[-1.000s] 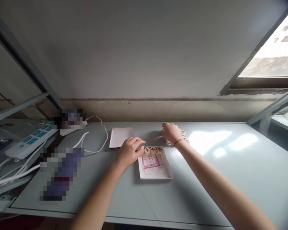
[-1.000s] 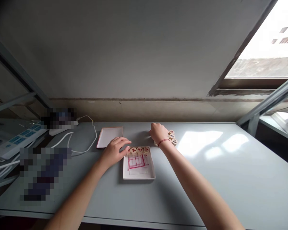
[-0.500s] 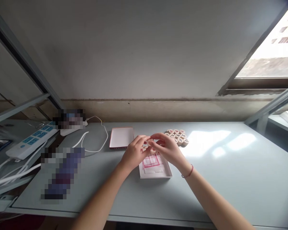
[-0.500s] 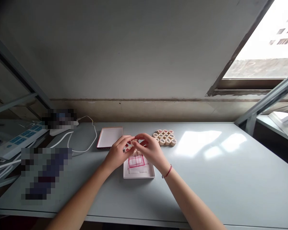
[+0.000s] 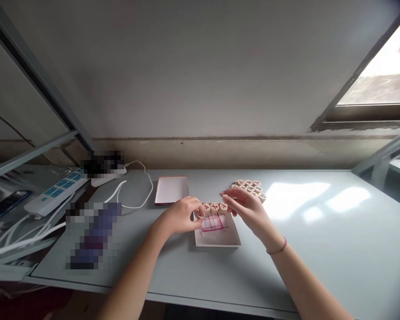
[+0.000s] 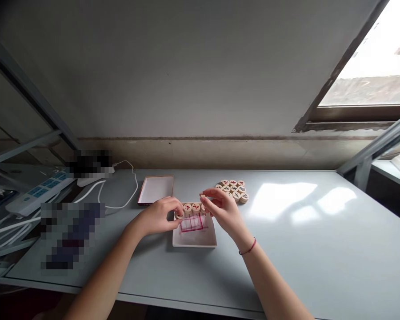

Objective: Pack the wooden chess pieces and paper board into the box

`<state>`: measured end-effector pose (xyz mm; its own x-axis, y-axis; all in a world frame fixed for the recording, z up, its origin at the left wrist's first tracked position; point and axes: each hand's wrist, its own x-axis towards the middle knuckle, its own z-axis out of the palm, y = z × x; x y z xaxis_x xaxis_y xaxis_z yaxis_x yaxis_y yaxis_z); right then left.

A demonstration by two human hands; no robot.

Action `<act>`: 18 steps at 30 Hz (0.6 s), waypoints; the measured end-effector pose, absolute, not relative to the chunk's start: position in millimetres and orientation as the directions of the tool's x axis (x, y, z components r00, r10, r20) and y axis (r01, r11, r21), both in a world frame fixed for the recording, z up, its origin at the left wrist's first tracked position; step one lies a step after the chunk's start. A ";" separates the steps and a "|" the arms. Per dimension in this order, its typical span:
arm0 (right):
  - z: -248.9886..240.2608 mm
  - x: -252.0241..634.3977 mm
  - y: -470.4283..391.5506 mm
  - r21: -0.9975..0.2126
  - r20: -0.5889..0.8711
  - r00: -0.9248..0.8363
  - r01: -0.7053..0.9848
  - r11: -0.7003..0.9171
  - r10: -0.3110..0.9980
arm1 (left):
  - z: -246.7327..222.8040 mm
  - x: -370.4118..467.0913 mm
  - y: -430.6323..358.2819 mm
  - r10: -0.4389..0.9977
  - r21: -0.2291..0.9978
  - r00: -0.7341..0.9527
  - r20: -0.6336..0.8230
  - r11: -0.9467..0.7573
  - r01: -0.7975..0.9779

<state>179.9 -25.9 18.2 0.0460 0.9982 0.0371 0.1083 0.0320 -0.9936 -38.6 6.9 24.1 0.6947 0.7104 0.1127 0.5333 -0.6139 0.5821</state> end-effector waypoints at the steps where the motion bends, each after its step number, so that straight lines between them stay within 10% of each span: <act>1: 18.3 179.7 -26.0 -0.994 0.038 0.033 0.106 0.034 0.999 | 24.2 -38.1 6.1 0.708 0.587 0.701 0.085 -0.605 0.539; 18: 2.7 167.2 -28.5 -0.971 0.093 -0.091 0.213 0.110 0.991 | 22.4 -22.9 -10.4 0.681 0.255 0.732 0.007 -0.709 0.657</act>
